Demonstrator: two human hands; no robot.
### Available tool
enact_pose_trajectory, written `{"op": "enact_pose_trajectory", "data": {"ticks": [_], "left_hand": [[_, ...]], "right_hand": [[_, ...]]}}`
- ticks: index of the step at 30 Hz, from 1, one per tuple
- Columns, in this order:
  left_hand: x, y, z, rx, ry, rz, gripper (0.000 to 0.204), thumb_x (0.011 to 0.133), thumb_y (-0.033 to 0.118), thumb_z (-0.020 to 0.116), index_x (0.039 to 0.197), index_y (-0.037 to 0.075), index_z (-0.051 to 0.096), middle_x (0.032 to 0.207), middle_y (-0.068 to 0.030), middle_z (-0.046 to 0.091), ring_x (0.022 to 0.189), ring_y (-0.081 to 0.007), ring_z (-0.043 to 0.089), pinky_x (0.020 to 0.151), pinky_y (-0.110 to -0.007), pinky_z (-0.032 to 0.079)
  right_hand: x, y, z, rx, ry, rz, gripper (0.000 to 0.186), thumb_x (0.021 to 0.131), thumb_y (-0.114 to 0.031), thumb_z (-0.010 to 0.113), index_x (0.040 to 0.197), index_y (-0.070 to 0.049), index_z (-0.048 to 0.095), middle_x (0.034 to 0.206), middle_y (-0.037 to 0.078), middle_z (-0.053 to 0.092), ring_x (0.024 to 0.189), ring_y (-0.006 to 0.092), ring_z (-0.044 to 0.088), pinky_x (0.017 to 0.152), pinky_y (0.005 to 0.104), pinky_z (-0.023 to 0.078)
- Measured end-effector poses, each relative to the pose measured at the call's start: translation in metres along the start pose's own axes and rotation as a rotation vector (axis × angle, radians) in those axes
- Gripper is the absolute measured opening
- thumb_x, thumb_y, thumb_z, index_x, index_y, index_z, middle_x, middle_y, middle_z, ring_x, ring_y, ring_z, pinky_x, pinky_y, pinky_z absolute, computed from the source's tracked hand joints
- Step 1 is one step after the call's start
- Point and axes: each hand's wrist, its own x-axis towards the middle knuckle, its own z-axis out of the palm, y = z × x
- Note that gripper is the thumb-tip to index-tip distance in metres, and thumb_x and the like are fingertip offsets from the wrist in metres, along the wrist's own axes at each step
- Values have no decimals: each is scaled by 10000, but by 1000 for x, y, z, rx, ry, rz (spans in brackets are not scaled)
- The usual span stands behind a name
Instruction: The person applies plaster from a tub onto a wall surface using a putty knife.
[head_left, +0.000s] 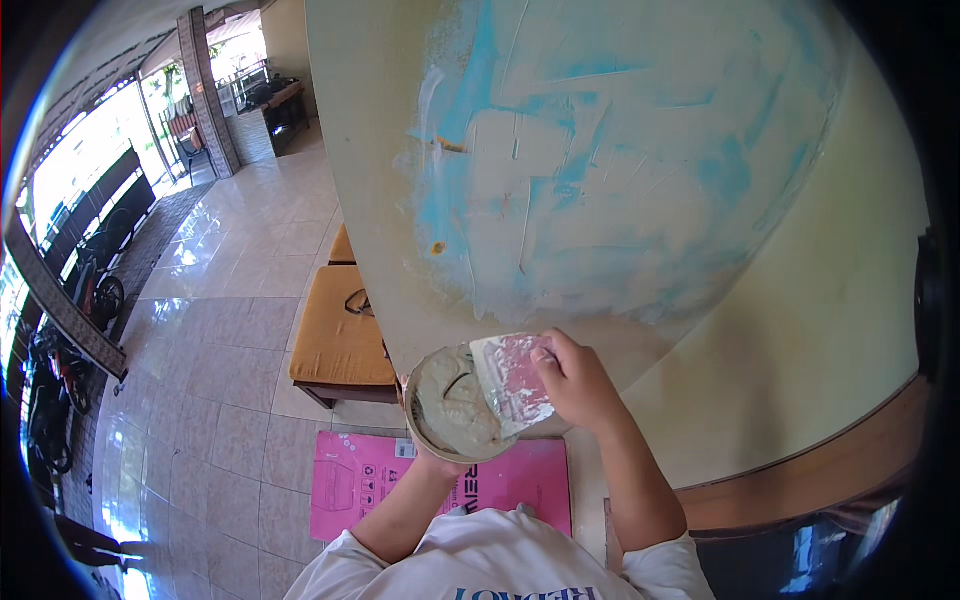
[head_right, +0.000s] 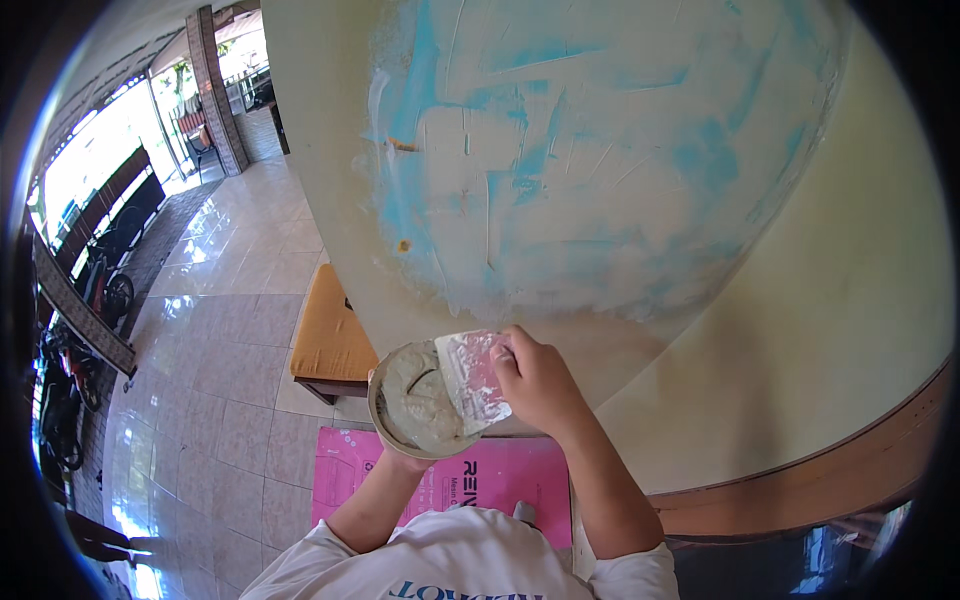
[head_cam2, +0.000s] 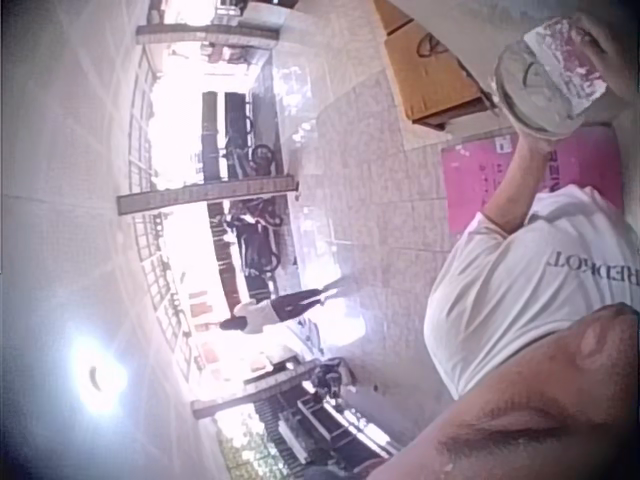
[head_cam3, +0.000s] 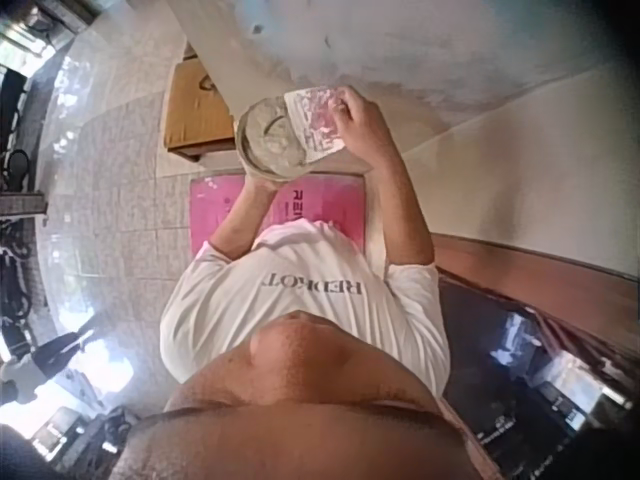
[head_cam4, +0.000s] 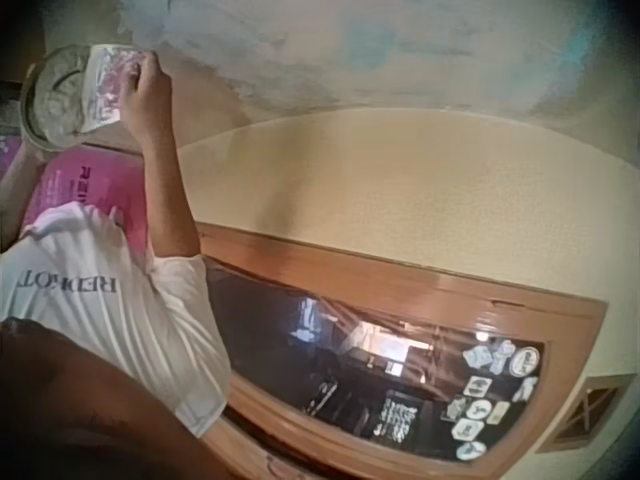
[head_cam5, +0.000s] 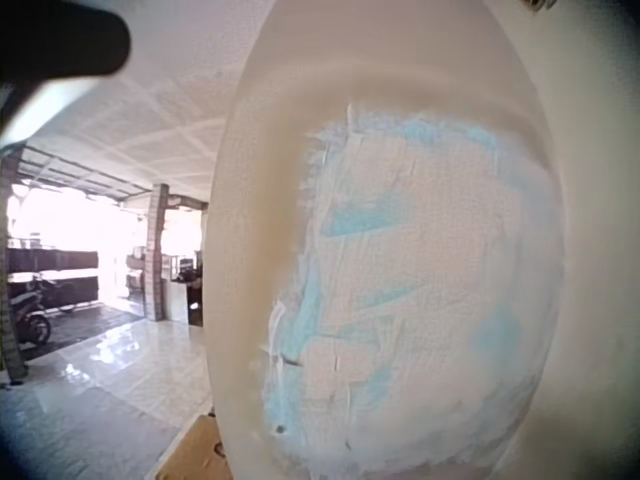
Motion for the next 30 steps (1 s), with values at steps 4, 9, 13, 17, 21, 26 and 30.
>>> {"op": "enact_pose_trajectory", "data": {"ticks": [4, 9, 13, 17, 21, 26, 30], "left_hand": [[0, -6, 1, -53, 76, -57, 832, 934, 775, 321, 1513, 187, 427, 1535, -84, 460, 1380, -331, 470, 1131, -543, 397], [1, -6, 6, -243, 95, -192, 865, 912, 809, 308, 1515, 201, 430, 1536, -88, 463, 1376, -337, 478, 1129, -555, 394], [5, -7, -2, -607, 35, -314, 841, 931, 774, 342, 1534, 189, 379, 1524, -98, 462, 1393, -311, 461, 1148, -540, 394], [4, -10, -5, -691, -16, -338, 834, 918, 777, 376, 1515, 195, 404, 1502, -89, 490, 1374, -296, 485, 1141, -534, 402], [-1, -1, 13, -334, -7, -255, 916, 885, 844, 312, 1512, 187, 431, 1522, -129, 470, 1367, -359, 488, 1117, -573, 411], [-4, 0, 12, 254, -70, -85, 894, 899, 824, 320, 1523, 189, 412, 1526, -127, 463, 1373, -364, 480, 1127, -583, 397], [-8, -11, -1, -896, 73, -398, 873, 906, 808, 347, 1519, 190, 422, 1530, -114, 465, 1374, -356, 480, 1123, -576, 399]], "right_hand": [[7, 11, 8, 38, -130, 97, 197, 1005, -178, 567, 1011, 19, 571, 718, 137, 583, 647, 181, 491, 638, 353, 449], [9, -1, 6, 52, -182, 43, 195, 1000, -177, 565, 1012, 18, 570, 725, 153, 607, 639, 224, 535, 641, 367, 459], [7, -22, 8, -108, -200, -109, 190, 966, -177, 598, 1027, 3, 587, 783, 200, 669, 692, 369, 640, 639, 426, 484], [-2, -27, 19, -263, -233, -224, 202, 927, -192, 649, 1038, -31, 603, 804, 208, 685, 744, 417, 665, 645, 476, 504], [1, -44, 0, -309, -256, -276, 228, 912, -211, 671, 1056, -49, 601, 804, 198, 691, 751, 411, 670, 651, 489, 515], [-3, -56, 0, -459, -353, -279, 229, 913, -243, 652, 1035, -57, 599, 787, 195, 685, 755, 408, 667, 663, 504, 511], [6, -37, 1, -519, -347, -214, 214, 910, -237, 642, 1025, -62, 599, 769, 198, 675, 750, 415, 660, 667, 514, 506]]}}
